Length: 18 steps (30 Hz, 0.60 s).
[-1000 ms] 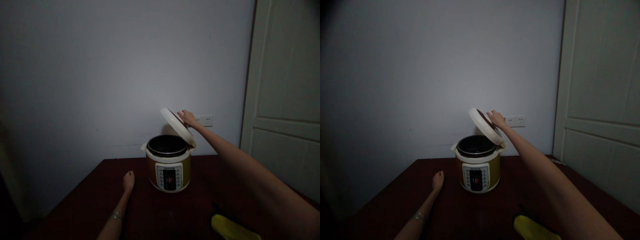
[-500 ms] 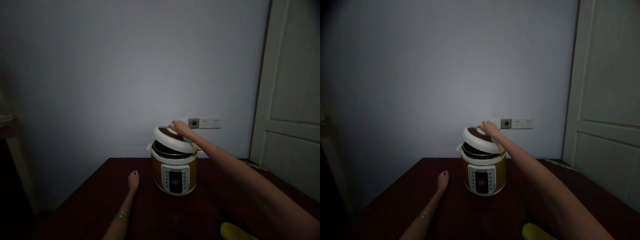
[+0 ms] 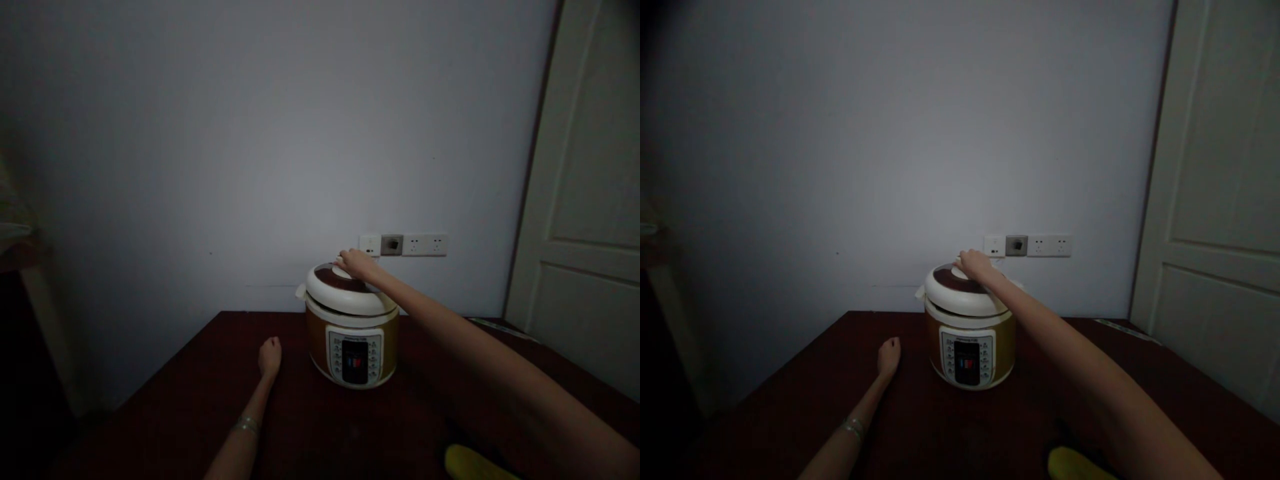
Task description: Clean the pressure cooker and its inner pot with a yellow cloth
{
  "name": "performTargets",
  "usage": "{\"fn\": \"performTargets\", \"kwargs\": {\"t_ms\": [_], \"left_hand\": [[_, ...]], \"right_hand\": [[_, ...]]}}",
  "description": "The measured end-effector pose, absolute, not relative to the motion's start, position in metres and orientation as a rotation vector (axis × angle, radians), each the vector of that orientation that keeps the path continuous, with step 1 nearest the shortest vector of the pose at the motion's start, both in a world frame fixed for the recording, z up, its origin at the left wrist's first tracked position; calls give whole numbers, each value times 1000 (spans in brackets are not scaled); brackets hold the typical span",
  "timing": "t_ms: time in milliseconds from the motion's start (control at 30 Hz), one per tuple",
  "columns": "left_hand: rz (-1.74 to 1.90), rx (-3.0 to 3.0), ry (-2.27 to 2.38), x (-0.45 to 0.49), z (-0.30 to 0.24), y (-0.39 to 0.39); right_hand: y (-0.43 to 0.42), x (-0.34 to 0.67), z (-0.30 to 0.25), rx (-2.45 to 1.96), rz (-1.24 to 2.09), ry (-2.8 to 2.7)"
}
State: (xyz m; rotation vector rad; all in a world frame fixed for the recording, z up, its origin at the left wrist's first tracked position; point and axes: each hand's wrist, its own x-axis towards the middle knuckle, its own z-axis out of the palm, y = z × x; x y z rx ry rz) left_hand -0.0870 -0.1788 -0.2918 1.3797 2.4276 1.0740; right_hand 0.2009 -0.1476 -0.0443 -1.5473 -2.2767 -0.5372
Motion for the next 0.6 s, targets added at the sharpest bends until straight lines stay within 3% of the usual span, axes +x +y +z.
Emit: {"fn": "performTargets", "kwargs": {"t_ms": [600], "left_hand": [[1076, 1401, 2426, -86, -292, -181]], "right_hand": [[-154, 193, -53, -1562, -567, -2342]]}}
